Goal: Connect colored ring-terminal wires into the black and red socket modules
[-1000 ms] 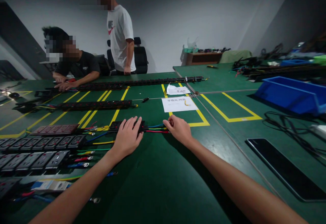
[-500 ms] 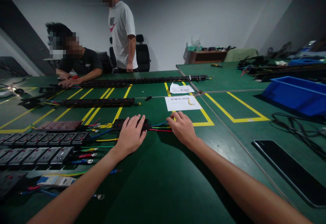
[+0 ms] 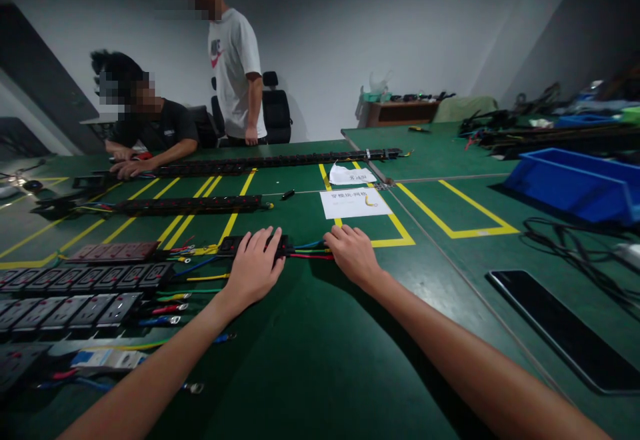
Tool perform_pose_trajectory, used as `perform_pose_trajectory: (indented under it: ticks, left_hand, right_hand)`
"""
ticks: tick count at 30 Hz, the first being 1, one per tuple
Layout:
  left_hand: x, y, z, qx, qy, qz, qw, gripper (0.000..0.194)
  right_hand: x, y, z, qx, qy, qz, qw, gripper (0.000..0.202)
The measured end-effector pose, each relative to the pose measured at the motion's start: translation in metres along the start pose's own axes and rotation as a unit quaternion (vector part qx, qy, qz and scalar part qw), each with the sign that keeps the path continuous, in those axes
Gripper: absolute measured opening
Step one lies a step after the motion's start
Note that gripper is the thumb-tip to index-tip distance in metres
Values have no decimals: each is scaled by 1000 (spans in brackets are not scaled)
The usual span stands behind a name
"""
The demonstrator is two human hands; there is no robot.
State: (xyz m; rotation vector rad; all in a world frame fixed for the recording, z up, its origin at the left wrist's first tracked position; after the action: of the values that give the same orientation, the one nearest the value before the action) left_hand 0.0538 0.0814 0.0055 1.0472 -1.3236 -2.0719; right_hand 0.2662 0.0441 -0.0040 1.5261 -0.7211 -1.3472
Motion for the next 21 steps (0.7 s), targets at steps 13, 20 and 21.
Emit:
perform_pose_trajectory:
  ticks: [13,20,21]
  left_hand:
    - [-1,-1,0,-5,6,9,1000,58]
    - [-1,-1,0,-16,9,5,1000,58]
    - [-1,-1,0,-18,10,3,1000,58]
  right_hand:
    - [2,-1,4,-94,17,-29,995,22]
    - [1,-3,0,-115,26,-19,993,27]
    - [1,-2,-1,-110,24,-15,994,26]
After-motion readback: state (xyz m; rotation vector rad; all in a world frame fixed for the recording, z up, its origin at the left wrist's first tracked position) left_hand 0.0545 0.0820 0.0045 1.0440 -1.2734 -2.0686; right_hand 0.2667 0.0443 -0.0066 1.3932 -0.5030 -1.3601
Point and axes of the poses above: each hand's wrist, its own x-axis away from the middle knuckle, its own y-axis out of the back of the hand, z = x × y, the point moved 5 cm from there along -x, towards the middle knuckle, and after that the axes turned 10 degrees about -x, right-handed, at the moved point
